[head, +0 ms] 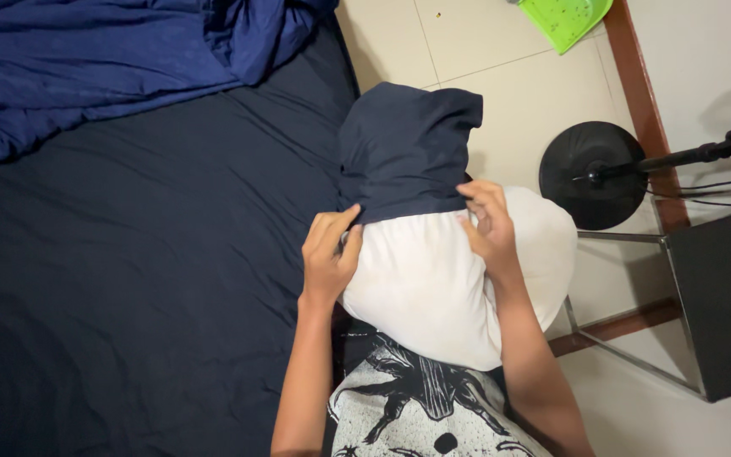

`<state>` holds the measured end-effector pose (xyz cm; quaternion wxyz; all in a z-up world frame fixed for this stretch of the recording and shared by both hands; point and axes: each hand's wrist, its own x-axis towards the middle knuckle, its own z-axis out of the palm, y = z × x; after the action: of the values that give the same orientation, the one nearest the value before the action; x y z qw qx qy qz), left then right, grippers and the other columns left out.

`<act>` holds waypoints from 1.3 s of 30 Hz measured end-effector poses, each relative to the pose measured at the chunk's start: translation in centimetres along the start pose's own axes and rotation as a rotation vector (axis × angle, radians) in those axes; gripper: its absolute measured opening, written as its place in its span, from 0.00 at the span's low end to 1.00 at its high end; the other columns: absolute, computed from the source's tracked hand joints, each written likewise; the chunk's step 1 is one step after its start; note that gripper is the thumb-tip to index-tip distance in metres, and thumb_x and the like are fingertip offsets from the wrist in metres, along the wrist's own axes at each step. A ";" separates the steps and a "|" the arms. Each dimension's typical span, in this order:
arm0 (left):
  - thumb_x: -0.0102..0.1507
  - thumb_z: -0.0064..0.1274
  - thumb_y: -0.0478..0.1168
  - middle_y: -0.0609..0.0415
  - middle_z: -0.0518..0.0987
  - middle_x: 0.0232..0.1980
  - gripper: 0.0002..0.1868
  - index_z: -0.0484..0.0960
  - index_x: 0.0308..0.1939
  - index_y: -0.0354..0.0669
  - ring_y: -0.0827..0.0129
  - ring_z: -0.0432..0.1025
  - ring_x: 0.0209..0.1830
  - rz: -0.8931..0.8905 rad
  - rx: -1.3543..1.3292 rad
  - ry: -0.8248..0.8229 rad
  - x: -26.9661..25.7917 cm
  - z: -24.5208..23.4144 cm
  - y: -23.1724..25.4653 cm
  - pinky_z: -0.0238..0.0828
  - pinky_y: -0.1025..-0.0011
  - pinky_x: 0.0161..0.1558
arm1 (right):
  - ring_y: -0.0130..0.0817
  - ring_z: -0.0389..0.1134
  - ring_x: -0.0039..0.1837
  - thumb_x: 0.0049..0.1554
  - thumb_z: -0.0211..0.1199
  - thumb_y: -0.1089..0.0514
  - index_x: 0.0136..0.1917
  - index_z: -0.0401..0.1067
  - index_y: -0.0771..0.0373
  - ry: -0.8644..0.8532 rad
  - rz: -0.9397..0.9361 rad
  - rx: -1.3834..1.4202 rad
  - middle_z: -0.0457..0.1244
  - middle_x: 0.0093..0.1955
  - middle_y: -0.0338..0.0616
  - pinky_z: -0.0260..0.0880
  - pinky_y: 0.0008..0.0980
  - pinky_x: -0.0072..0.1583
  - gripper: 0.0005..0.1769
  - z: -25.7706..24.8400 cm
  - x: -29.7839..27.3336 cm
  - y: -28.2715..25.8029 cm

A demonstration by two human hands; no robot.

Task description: The person puts a pillowcase onto a pillow by pulling the fabric over the pillow and smoothing it down by hand.

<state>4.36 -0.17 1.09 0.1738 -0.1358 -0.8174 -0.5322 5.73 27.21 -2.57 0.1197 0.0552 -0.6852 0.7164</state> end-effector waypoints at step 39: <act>0.53 0.56 0.26 0.53 0.69 0.28 0.09 0.72 0.27 0.40 0.60 0.66 0.32 0.057 0.102 -0.048 0.3 1.8 4.1 0.58 0.65 0.39 | 0.33 0.61 0.41 0.49 0.69 0.71 0.44 0.69 0.67 -0.208 0.099 -0.354 0.62 0.39 0.43 0.61 0.31 0.46 0.11 1.0 -4.9 -7.8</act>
<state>5.49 3.12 3.90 0.1759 -0.1629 -0.8431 -0.4814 12.26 26.02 3.85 0.0208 0.0735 -0.8109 0.5802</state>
